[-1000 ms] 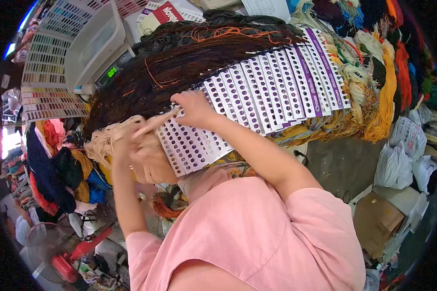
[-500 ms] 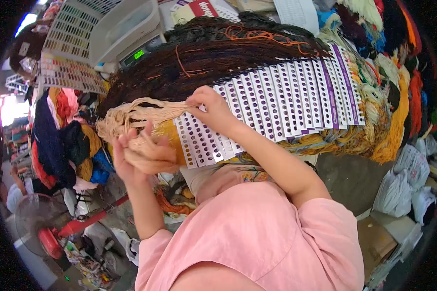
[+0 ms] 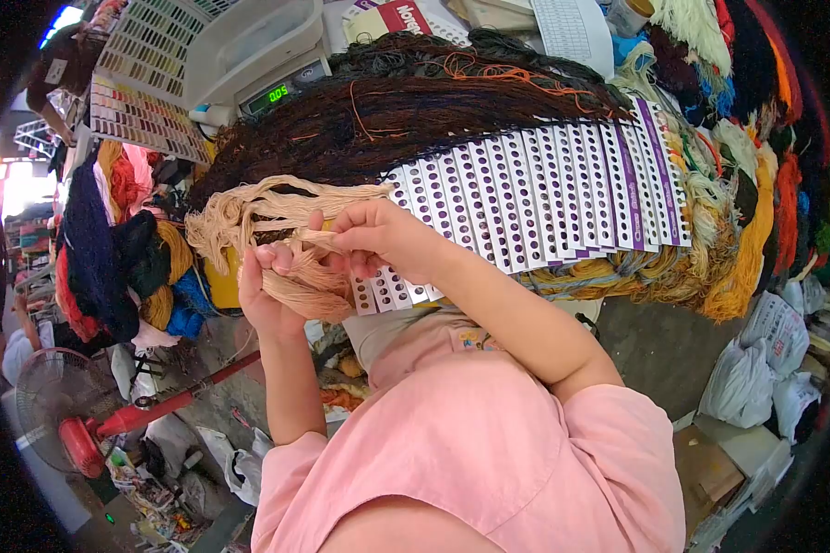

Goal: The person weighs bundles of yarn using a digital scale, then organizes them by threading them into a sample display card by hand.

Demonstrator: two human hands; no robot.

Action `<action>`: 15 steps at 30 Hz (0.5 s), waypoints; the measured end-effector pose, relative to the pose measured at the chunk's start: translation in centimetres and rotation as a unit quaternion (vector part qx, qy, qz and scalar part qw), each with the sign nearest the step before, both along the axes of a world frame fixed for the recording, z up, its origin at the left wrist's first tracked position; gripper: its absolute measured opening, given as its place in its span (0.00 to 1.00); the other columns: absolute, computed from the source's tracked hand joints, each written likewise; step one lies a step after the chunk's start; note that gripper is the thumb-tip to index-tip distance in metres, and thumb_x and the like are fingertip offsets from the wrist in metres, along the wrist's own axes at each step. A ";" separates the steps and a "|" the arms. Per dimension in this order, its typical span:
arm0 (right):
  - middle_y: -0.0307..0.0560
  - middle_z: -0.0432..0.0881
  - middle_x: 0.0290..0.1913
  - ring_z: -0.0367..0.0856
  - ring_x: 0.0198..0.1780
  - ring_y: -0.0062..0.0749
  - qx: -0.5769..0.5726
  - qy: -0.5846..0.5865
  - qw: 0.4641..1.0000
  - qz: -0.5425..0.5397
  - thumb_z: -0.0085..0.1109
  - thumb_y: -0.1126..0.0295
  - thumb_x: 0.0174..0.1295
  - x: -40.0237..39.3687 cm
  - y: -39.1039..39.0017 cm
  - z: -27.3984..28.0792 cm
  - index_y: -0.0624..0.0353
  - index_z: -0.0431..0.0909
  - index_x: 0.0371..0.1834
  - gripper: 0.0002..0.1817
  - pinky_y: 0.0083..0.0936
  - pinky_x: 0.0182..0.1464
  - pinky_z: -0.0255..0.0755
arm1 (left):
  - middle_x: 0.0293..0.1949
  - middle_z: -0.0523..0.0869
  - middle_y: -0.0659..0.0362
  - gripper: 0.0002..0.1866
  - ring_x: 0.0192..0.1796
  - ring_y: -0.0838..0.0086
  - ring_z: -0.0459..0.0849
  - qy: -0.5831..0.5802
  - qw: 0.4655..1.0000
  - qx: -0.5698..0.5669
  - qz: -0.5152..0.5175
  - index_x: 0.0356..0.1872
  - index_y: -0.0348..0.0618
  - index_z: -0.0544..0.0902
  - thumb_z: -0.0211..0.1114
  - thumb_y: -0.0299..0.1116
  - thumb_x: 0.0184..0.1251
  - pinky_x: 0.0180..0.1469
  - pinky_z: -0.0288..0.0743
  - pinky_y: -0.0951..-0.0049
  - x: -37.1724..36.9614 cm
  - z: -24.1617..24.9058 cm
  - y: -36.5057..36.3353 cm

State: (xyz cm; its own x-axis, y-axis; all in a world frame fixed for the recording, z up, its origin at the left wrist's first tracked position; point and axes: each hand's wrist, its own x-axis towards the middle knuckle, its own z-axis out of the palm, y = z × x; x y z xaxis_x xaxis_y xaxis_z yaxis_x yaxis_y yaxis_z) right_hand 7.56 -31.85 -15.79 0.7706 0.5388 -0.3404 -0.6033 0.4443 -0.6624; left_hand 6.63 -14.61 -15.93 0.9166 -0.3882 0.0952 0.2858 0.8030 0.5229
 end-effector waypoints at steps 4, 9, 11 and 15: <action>0.34 0.72 0.18 0.61 0.14 0.10 -0.085 -0.104 0.989 0.062 0.51 0.72 0.52 -0.3 -0.5 -0.2 0.64 0.74 0.30 0.07 0.07 0.15 0.53 | 0.26 0.75 0.57 0.22 0.59 0.49 0.56 0.020 1.000 -0.015 0.009 0.35 0.42 0.75 0.32 0.43 0.65 0.50 0.61 0.49 0.0 0.0 -0.1; 0.49 0.74 0.38 0.73 0.27 0.19 -0.114 -0.289 0.931 -0.192 0.50 0.70 0.53 1.8 -8.6 2.6 0.64 0.72 0.34 0.09 0.12 0.22 0.67 | 0.26 0.74 0.57 0.20 0.32 0.68 0.73 0.208 0.968 -0.136 -0.036 0.28 0.41 0.73 0.38 0.44 0.63 0.28 0.72 0.71 -1.1 2.5 4.4; 0.52 0.72 0.40 0.71 0.35 0.28 -0.054 -0.218 0.943 -0.247 0.46 0.73 0.54 2.1 -15.7 4.8 0.69 0.69 0.36 0.10 0.22 0.36 0.63 | 0.28 0.74 0.57 0.16 0.27 0.72 0.72 0.197 0.953 -0.229 0.008 0.26 0.42 0.72 0.41 0.43 0.62 0.25 0.69 0.74 -1.9 -0.1 11.8; 0.57 0.71 0.38 0.67 0.47 0.43 0.068 -0.235 0.856 -0.456 0.36 0.77 0.55 0.8 -38.8 9.2 0.73 0.66 0.31 0.09 0.39 0.59 0.51 | 0.35 0.76 0.58 0.14 0.34 0.77 0.73 0.199 0.923 -0.261 0.200 0.38 0.42 0.73 0.47 0.41 0.60 0.43 0.64 0.68 -9.9 -7.3 28.9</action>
